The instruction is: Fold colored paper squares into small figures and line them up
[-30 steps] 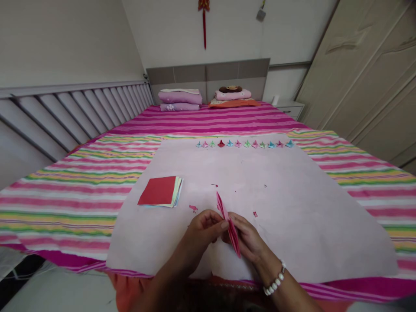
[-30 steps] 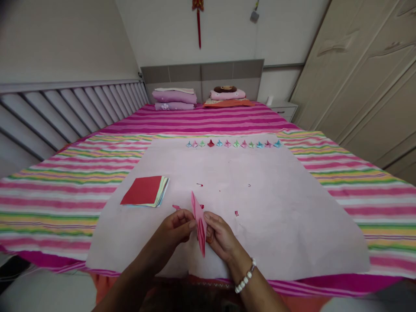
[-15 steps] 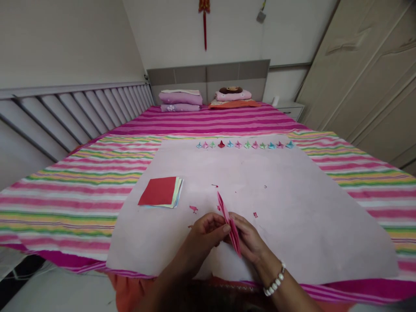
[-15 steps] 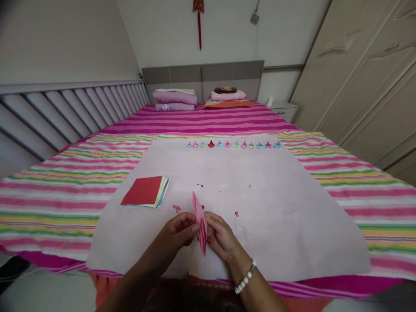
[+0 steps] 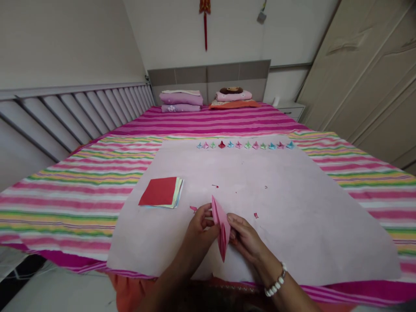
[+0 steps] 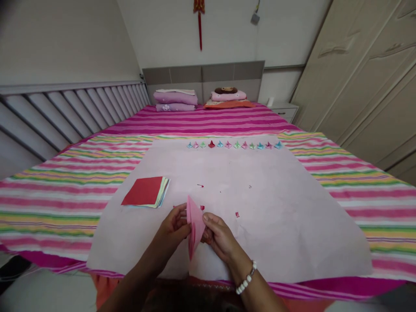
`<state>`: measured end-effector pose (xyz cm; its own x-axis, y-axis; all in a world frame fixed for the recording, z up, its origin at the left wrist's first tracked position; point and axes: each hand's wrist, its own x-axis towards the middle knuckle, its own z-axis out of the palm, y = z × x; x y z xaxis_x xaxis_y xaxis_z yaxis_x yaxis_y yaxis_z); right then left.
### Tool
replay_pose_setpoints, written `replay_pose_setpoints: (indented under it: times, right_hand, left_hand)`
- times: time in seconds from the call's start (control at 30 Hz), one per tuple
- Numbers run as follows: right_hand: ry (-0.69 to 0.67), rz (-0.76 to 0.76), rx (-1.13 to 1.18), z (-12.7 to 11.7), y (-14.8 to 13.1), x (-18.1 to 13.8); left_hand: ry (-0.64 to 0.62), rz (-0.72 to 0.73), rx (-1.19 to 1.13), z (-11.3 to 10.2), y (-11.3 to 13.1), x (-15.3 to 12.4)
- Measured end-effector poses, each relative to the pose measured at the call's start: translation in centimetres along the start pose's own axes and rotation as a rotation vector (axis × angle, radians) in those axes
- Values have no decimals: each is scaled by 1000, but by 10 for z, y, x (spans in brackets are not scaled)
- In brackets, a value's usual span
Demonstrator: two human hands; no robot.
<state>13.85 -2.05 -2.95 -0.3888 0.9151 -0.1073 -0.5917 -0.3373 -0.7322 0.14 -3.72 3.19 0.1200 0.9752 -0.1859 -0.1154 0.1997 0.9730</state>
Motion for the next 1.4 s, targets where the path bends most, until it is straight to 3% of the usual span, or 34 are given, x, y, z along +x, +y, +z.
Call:
replay_pose_setpoints:
  times: [0.2, 0.47, 0.6, 1.1, 1.27, 1.4]
  right_hand:
    - [-1, 14, -126, 2, 6, 1]
    - [221, -46, -272, 9, 5, 1]
    - [191, -11, -219, 18, 0, -4]
    - [253, -229, -643, 13, 4, 2]
    - [293, -221, -605, 5, 6, 7]
    - [323, -225, -573, 4, 8, 10]
  left_hand:
    - [16, 80, 94, -2, -2, 5]
    - [261, 298, 593, -4, -17, 10]
    - [291, 296, 697, -8, -29, 16]
    - [257, 339, 668, -10, -35, 15]
    - [216, 364, 649, -17, -34, 16]
    - [213, 260, 544, -17, -30, 17]
